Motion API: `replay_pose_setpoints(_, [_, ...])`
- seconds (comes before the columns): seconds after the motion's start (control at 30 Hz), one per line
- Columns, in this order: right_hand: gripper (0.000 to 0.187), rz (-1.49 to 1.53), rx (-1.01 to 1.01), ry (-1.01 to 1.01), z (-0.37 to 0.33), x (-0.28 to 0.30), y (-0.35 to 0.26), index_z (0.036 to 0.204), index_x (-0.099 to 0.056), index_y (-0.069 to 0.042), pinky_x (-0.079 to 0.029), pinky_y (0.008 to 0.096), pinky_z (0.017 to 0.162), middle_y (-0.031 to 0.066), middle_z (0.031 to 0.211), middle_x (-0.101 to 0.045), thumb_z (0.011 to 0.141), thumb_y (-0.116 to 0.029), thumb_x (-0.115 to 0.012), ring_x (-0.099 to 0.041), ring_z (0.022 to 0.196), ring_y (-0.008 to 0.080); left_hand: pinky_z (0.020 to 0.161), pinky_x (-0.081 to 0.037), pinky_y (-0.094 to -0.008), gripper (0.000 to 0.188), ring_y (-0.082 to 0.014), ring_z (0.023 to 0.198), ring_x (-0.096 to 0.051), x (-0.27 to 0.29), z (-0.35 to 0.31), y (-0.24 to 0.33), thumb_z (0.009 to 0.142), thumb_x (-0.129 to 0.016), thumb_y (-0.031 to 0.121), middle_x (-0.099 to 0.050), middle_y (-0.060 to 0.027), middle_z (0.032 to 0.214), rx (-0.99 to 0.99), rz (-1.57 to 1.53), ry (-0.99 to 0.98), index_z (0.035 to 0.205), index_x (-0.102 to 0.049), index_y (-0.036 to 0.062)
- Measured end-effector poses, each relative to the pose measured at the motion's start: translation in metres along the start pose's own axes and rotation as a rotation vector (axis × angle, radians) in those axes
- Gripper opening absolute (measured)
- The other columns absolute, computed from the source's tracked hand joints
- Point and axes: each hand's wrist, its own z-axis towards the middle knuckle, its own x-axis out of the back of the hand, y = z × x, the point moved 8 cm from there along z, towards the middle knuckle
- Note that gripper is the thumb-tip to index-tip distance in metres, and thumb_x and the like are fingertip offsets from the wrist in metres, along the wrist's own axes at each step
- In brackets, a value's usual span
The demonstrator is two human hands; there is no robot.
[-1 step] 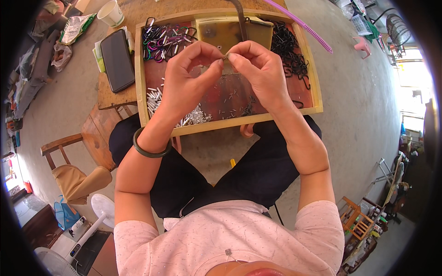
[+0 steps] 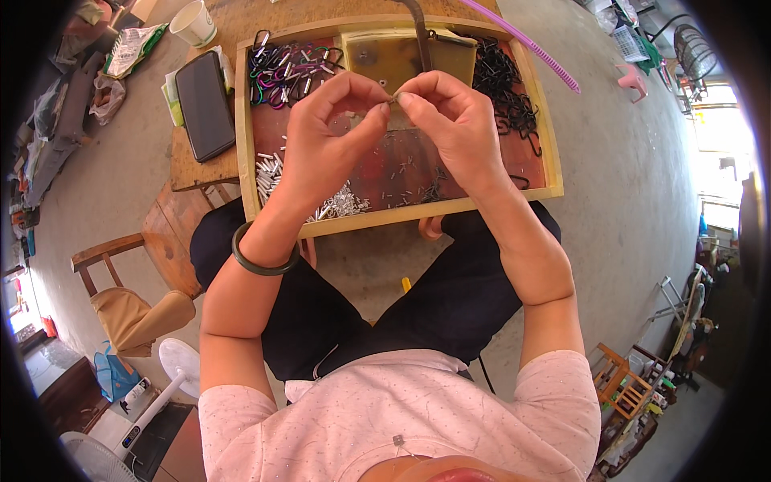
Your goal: The person assembles small metal components onto plastic or rubber parts by hand and using a small desktop press.
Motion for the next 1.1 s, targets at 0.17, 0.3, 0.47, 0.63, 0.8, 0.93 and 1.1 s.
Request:
replay_pose_setpoints(0.17, [0.014, -0.093, -0.013, 0.025, 0.002, 0.006, 0.001, 0.100, -0.072, 0.001, -0.053, 0.0230, 0.077, 0.0015, 0.090, -0.073, 0.095, -0.012, -0.071, -0.066, 0.085, 0.0057, 0.076, -0.053, -0.0319, 0.013, -0.0216, 0.079, -0.068, 0.000, -0.004, 0.042, 0.081, -0.078, 0.001, -0.069, -0.0056, 0.085, -0.398, 0.530, 0.101, 0.093, -0.071, 0.0022])
replay_pose_setpoints(0.3, [0.016, -0.107, -0.073, -0.037, 0.004, 0.006, -0.002, 0.100, -0.074, 0.002, -0.053, 0.0234, 0.075, 0.0018, 0.089, -0.074, 0.094, -0.013, -0.072, -0.065, 0.083, 0.0054, 0.072, -0.051, -0.0345, 0.016, -0.0242, 0.076, -0.066, -0.006, -0.011, 0.063, 0.077, -0.080, 0.002, -0.067, -0.0029, 0.081, -0.684, 0.714, 0.100, 0.090, -0.072, 0.0067])
replay_pose_setpoints(0.47, [0.018, -0.158, -0.078, -0.090, 0.004, 0.006, -0.004, 0.100, -0.075, 0.002, -0.052, 0.0233, 0.074, 0.0008, 0.088, -0.073, 0.093, -0.015, -0.072, -0.065, 0.082, 0.0052, 0.072, -0.051, -0.0346, 0.015, -0.0232, 0.074, -0.066, -0.008, -0.011, 0.066, 0.076, -0.080, 0.002, -0.066, -0.0019, 0.079, -0.739, 0.744, 0.040, 0.087, -0.071, 0.0081])
replay_pose_setpoints(0.63, [0.015, -0.186, -0.055, -0.132, 0.007, 0.004, -0.001, 0.102, -0.074, 0.000, -0.042, 0.0186, 0.063, -0.0059, 0.082, -0.065, 0.096, -0.013, -0.071, -0.053, 0.072, 0.0002, 0.069, -0.051, -0.0334, 0.014, -0.0235, 0.073, -0.065, -0.010, -0.008, 0.063, 0.078, -0.080, 0.001, -0.066, -0.0036, 0.079, -0.672, 0.710, -0.028, 0.087, -0.071, 0.0068])
replay_pose_setpoints(0.8, [0.013, -0.029, -0.139, -0.290, 0.003, -0.001, -0.001, 0.102, -0.073, 0.000, -0.043, 0.0197, 0.063, -0.0057, 0.082, -0.064, 0.096, -0.011, -0.070, -0.054, 0.072, 0.0010, 0.065, -0.051, -0.0312, 0.013, -0.0228, 0.074, -0.067, 0.000, 0.002, 0.046, 0.079, -0.080, 0.000, -0.067, -0.0065, 0.081, -0.399, 0.388, -0.085, 0.089, -0.072, 0.0033])
replay_pose_setpoints(0.93, [0.013, -0.096, -0.175, -0.177, 0.001, 0.004, -0.003, 0.101, -0.073, 0.000, -0.043, 0.0206, 0.063, -0.0048, 0.081, -0.064, 0.096, -0.011, -0.071, -0.054, 0.073, 0.0014, 0.068, -0.052, -0.0318, 0.014, -0.0238, 0.077, -0.068, -0.001, 0.003, 0.041, 0.080, -0.080, 0.000, -0.070, -0.0067, 0.087, -0.406, 0.462, -0.128, 0.090, -0.072, 0.0036])
replay_pose_setpoints(1.1, [0.013, -0.282, -0.068, -0.135, 0.003, 0.007, 0.000, 0.098, -0.072, 0.002, -0.046, 0.0218, 0.067, -0.0046, 0.081, -0.066, 0.095, -0.011, -0.071, -0.056, 0.074, 0.0033, 0.073, -0.051, -0.0351, 0.013, -0.0264, 0.079, -0.066, -0.009, -0.002, 0.051, 0.081, -0.077, 0.000, -0.068, -0.0070, 0.085, -0.540, 0.733, -0.130, 0.092, -0.071, 0.0035])
